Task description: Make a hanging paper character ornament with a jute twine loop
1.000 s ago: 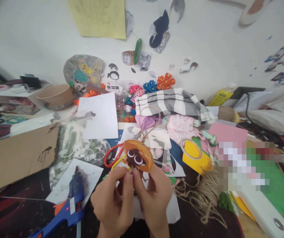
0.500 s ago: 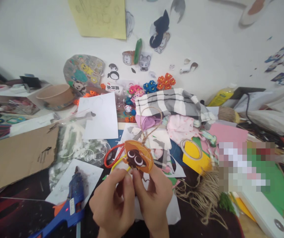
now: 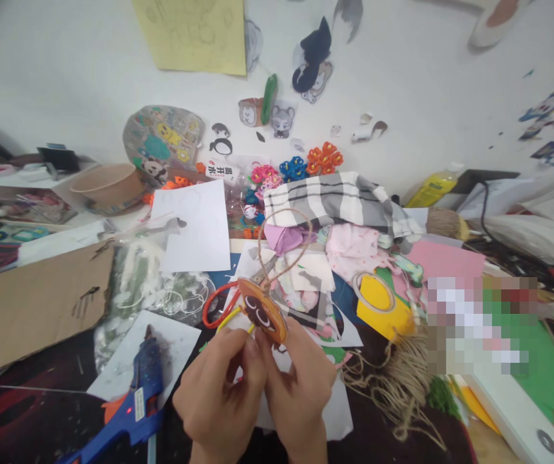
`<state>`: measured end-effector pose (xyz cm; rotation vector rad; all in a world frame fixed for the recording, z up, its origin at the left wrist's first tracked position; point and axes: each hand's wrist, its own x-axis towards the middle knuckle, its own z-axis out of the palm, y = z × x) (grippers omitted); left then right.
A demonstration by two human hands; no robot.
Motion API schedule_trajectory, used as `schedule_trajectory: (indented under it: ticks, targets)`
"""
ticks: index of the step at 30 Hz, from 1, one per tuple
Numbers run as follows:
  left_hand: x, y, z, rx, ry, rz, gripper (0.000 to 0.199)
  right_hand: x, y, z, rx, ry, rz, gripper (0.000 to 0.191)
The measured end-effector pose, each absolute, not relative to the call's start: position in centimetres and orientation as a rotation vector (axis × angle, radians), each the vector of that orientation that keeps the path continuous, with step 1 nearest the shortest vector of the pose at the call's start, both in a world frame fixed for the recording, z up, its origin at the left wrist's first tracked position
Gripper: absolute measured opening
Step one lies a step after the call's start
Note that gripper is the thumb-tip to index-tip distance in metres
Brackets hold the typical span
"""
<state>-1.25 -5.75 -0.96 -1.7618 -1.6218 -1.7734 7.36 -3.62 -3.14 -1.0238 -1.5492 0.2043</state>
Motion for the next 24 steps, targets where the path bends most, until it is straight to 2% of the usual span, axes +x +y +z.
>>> schedule_trajectory:
  ticks: [11,24]
  targets:
    - [-1.4,-5.6,-0.6,-1.747,-1.631,-1.734,0.017,7.7,-3.8,-4.1,-1.026,-1.521,0.254,0.023]
    - [-1.6,-5.5,-0.2,-1.769,-1.651,-1.764,0.016,7.7,-3.8,-3.1,-1.025,-1.597,0.239,0.021]
